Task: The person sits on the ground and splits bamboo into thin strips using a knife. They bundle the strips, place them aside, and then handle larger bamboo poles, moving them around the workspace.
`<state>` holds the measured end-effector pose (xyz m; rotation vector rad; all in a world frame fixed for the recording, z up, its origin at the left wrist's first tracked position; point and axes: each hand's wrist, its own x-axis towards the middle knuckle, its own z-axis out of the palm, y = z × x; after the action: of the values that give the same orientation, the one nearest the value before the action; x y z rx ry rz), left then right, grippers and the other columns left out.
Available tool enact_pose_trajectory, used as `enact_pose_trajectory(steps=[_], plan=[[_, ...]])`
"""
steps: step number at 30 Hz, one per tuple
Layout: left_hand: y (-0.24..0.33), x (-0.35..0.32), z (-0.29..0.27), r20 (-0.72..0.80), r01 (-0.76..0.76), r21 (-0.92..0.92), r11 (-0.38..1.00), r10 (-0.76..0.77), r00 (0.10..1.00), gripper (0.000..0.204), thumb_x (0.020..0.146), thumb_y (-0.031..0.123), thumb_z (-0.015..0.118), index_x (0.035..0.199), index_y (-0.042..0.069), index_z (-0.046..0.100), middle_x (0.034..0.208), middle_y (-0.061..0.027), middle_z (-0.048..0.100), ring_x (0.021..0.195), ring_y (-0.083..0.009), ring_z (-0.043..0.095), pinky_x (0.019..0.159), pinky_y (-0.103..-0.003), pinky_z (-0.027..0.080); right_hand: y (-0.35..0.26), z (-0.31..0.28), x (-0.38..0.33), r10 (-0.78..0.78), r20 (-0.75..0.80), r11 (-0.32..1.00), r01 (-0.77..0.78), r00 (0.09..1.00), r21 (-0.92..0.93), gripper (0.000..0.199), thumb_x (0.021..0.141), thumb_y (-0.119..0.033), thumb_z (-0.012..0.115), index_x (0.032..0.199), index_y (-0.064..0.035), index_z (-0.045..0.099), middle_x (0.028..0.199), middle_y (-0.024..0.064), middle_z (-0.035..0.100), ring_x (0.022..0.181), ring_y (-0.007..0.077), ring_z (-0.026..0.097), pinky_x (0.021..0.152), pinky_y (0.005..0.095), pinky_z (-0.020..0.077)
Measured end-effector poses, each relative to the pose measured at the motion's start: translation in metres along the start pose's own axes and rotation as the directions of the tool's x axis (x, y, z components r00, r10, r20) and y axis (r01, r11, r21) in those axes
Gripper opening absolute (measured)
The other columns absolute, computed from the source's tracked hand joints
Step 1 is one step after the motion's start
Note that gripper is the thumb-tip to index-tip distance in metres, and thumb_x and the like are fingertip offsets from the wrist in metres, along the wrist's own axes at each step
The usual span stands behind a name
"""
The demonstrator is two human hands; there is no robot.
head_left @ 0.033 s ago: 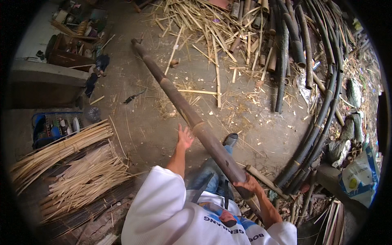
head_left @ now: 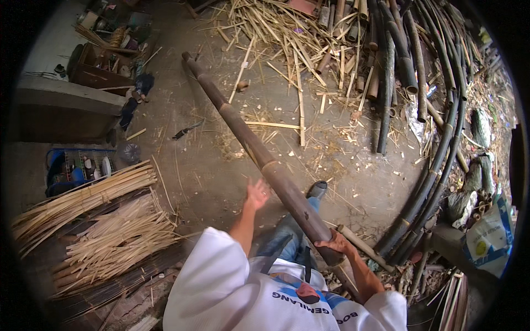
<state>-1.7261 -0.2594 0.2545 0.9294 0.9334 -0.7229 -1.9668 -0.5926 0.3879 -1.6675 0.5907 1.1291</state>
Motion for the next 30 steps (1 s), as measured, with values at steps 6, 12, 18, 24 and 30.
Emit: enact_pose_trajectory(steps=[6, 12, 18, 24, 30], plan=[[-0.098, -0.088, -0.029, 0.254, 0.324, -0.125, 0.938, -0.286, 0.924, 0.098, 0.081, 0.085, 0.033, 0.141, 0.008, 0.043, 0.136, -0.0140, 0.053, 0.124, -0.0316, 0.049, 0.107, -0.051, 0.033, -0.060, 0.078, 0.044, -0.072, 0.079, 0.966, 0.050, 0.994, 0.255, 0.109, 0.058, -0.064, 0.082, 0.137, 0.0040, 0.048, 0.125, 0.0206, 0.061, 0.113, 0.0285, 0.060, 0.096, 0.0389, 0.0458], [-0.083, -0.059, -0.064, 0.029, 0.170, -0.280, 0.945, -0.169, 0.985, 0.082, 0.086, 0.077, 0.031, 0.122, 0.010, 0.061, 0.116, -0.0126, 0.065, 0.108, -0.0344, 0.060, 0.096, -0.055, 0.044, -0.073, 0.141, 0.086, -0.085, 0.042, 0.953, 0.069, 0.996, 0.296, 0.113, 0.067, -0.067, 0.076, 0.144, 0.0058, 0.037, 0.141, 0.0247, 0.047, 0.131, 0.0326, 0.046, 0.109, 0.0409, 0.0375], [-0.016, -0.016, -0.106, 0.077, 0.205, -0.230, 0.951, -0.192, 0.978, 0.073, 0.087, 0.071, 0.031, 0.104, 0.008, 0.064, 0.097, -0.0177, 0.066, 0.090, -0.0375, 0.062, 0.086, -0.057, 0.049, 0.044, 0.195, -0.024, 0.046, 0.006, 0.940, -0.045, 0.999, 0.339, 0.114, 0.064, -0.066, 0.080, 0.144, 0.0033, 0.037, 0.138, 0.0245, 0.050, 0.134, 0.0347, 0.043, 0.111, 0.0449, 0.0353], [0.034, 0.073, -0.148, 0.016, 0.171, -0.145, 0.975, -0.171, 0.985, 0.087, 0.083, 0.081, 0.034, 0.127, 0.008, 0.053, 0.116, -0.0142, 0.061, 0.107, -0.0367, 0.057, 0.100, -0.056, 0.040, 0.044, 0.246, 0.035, 0.135, -0.057, 0.989, -0.131, 0.989, 0.073, 0.114, 0.056, -0.055, 0.088, 0.139, 0.0050, 0.040, 0.127, 0.0263, 0.057, 0.122, 0.0328, 0.055, 0.103, 0.0400, 0.0431], [0.073, 0.083, -0.228, 0.074, 0.178, 0.445, 0.878, -0.234, 0.969, 0.087, 0.091, 0.075, 0.032, 0.149, 0.011, 0.031, 0.143, -0.0147, 0.049, 0.131, -0.0282, 0.047, 0.112, -0.045, 0.028, 0.040, 0.268, 0.234, 0.017, -0.302, 0.994, -0.049, 0.953, -0.099, 0.099, 0.057, -0.053, 0.083, 0.136, -0.0087, 0.042, 0.119, 0.0269, 0.061, 0.106, 0.0440, 0.061, 0.087, 0.0511, 0.0495]])
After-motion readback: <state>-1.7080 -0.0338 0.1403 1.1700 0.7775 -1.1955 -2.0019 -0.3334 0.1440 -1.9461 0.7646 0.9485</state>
